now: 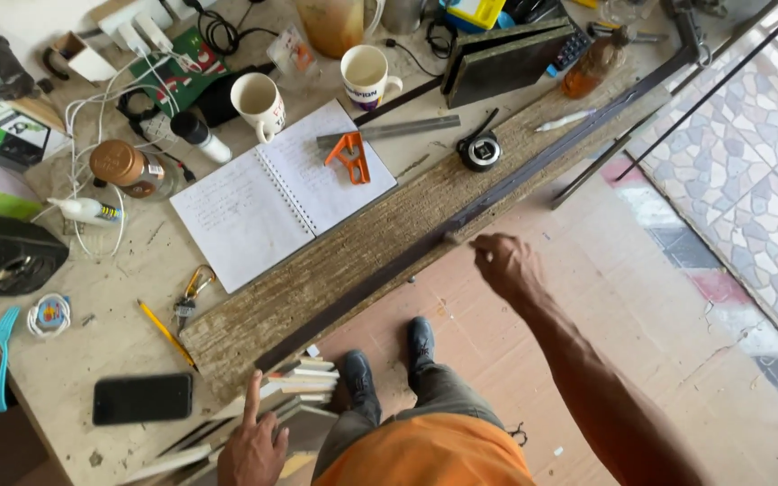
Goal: Applying a dark liquid stain or adhesive along the edge of a wooden plank using a small applicator tool on a workbench.
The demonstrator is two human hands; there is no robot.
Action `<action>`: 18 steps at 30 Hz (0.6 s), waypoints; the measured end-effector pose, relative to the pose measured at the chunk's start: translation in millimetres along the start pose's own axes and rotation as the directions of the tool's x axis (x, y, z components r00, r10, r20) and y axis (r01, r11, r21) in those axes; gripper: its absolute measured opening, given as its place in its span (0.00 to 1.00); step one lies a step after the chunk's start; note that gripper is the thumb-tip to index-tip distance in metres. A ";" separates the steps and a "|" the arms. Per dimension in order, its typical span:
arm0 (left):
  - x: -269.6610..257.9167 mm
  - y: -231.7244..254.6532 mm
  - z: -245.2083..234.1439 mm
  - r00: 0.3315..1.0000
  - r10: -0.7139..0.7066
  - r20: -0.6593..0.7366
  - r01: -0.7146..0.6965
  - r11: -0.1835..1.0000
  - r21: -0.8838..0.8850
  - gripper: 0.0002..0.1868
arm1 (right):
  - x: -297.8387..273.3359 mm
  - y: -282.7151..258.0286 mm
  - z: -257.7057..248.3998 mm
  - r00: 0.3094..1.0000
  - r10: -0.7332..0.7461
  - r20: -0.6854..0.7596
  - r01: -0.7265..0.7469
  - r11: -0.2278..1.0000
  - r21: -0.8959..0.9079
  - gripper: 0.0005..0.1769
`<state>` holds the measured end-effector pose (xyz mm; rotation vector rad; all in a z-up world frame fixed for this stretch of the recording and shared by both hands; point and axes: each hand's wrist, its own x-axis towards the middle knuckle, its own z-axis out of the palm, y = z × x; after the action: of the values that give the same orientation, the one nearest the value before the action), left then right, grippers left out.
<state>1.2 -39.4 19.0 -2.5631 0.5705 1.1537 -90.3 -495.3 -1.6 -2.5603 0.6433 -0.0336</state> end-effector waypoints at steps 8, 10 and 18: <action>1.7 -0.6 22.3 0.981 -0.023 -0.195 0.017 0.999 -0.034 0.12 | -1.1 17.2 9.0 0.999 0.002 -0.050 -0.003 1.000 -0.015 0.13; -11.5 8.1 8.3 0.993 -0.033 -0.111 0.030 0.999 -0.030 0.12 | -2.9 12.0 6.2 0.998 -0.041 -0.037 0.041 0.999 -0.006 0.13; -3.1 6.0 27.2 0.982 -0.033 -0.187 0.025 0.999 -0.042 0.13 | 5.6 7.2 -11.6 0.997 -0.070 -0.039 0.070 0.997 0.010 0.12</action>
<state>-21.1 -33.1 3.3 -2.7238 0.5545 0.9287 -90.1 -508.7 4.6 -2.5762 0.5660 -0.1103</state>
